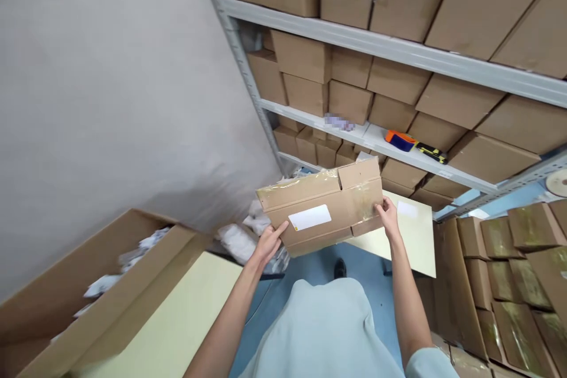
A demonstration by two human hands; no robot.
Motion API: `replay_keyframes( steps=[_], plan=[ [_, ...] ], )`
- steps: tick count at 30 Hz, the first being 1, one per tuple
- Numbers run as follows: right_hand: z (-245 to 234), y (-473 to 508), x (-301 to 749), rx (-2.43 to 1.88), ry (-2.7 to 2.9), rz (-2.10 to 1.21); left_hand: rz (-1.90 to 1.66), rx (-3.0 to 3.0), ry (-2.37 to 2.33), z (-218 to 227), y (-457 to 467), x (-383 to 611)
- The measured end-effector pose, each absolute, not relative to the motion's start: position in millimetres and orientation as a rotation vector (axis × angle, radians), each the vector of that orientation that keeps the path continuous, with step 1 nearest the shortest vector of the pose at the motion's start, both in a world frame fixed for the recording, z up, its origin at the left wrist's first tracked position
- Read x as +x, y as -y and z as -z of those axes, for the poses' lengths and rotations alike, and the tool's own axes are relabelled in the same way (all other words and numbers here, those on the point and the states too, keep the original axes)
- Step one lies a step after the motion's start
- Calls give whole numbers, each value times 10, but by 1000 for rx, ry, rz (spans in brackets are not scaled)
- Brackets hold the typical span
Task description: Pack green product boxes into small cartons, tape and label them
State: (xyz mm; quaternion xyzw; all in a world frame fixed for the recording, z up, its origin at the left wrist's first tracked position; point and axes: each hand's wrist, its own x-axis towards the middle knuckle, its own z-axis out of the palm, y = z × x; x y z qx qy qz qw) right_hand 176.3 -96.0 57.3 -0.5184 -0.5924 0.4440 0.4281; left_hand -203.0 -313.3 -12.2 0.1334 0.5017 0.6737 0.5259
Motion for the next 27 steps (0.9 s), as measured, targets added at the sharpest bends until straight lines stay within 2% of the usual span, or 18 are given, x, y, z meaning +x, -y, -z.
replay_keyframes(
  steps=[8, 16, 21, 27],
  plan=[
    [-225, 361, 2776, -1430, 1388, -999, -1497, 639, -1381, 172, 1428, -1426],
    [136, 486, 3080, -1571, 1218, -881, -1280, 740, -1246, 246, 947, -1149],
    [35, 719, 2941, -1637, 1196, -869, -1259, 767, -1116, 112, 820, -1229],
    [-314, 972, 2553, -1692, 1297, -980, -1086, 747, -1059, -24, 766, -1227]
  ],
)
